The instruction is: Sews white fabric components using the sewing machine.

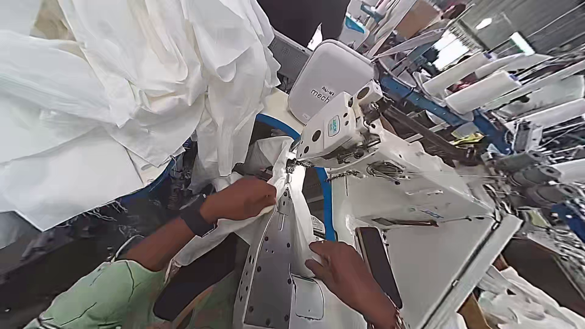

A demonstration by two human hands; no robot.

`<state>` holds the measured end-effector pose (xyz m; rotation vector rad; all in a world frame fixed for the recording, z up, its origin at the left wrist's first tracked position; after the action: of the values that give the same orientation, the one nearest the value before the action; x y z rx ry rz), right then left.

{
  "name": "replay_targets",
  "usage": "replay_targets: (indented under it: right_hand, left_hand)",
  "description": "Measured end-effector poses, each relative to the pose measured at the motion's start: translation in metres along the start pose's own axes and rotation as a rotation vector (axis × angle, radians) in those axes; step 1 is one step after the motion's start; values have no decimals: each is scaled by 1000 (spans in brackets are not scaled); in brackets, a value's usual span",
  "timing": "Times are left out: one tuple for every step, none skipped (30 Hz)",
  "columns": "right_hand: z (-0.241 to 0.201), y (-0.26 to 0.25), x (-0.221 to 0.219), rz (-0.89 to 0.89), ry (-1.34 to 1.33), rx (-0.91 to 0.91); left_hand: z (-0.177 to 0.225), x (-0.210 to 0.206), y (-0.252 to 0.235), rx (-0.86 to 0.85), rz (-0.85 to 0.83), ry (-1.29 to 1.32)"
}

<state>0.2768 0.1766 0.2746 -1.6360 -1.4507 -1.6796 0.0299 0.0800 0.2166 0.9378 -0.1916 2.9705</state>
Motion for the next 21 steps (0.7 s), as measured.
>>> replay_targets:
  right_hand:
    - [22,-10,-11,-95,-55,-56]
    - [44,-19,-24,-125,-97,-99]
    - [52,-20,-35,-103,-122,-126]
    - [43,-12,-35,-64,-126,-129]
    - [23,-2,-21,5,-85,-68]
    - [-1,11,-14,93,-41,44]
    - [-16,27,-13,154,-11,133]
    - [-14,37,-17,155,-18,192]
    - [2,40,-23,119,-44,215]
    - [25,37,-26,86,-48,198]
    - [40,37,-25,77,-27,152]
    - [39,42,-19,89,15,118]
    - [23,47,-8,127,80,130]
    - [-6,51,-6,184,113,192]
    - [-33,51,-13,235,111,261]
    - [-51,45,-27,268,81,326]
    - [-59,37,-40,270,49,351]
    - [-61,31,-45,262,69,334]
    - [-61,27,-42,255,120,292]
    - [-62,29,-37,255,175,244]
    - [-63,34,-30,241,204,193]
  left_hand:
    - [-14,-7,0,-5,-9,11]
    - [-36,-14,3,27,38,44]
    - [-57,-19,9,110,120,75]
    - [-66,-21,16,209,217,85]
    - [-61,-18,18,257,336,56]
    - [-44,-16,25,260,429,-25]
    - [-23,-24,31,230,494,-126]
    - [0,-38,37,198,538,-219]
    - [22,-51,41,199,535,-261]
    - [38,-65,41,204,530,-260]
    - [49,-83,43,203,544,-236]
    - [55,-104,44,191,605,-206]
    - [59,-119,41,192,674,-164]
    - [58,-130,41,197,733,-150]
    - [55,-138,40,197,769,-128]
    - [50,-141,39,191,790,-101]
    - [44,-141,37,186,795,-78]
    - [38,-137,31,164,805,-44]
    - [32,-130,24,136,822,-16]
    - [28,-126,20,124,820,-9]
    - [27,-122,18,122,803,-17]
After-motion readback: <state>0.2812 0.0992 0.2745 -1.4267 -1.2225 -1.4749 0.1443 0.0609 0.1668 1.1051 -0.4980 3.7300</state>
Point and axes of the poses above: each hand's wrist, its own y-axis away from the middle knuckle, its own x-axis out of the back of the hand, z = x × y, the point moved 2 cm from there along -y, towards the middle knuckle, and after that the axes turned 3 degrees about x, right-handed, at the moved point
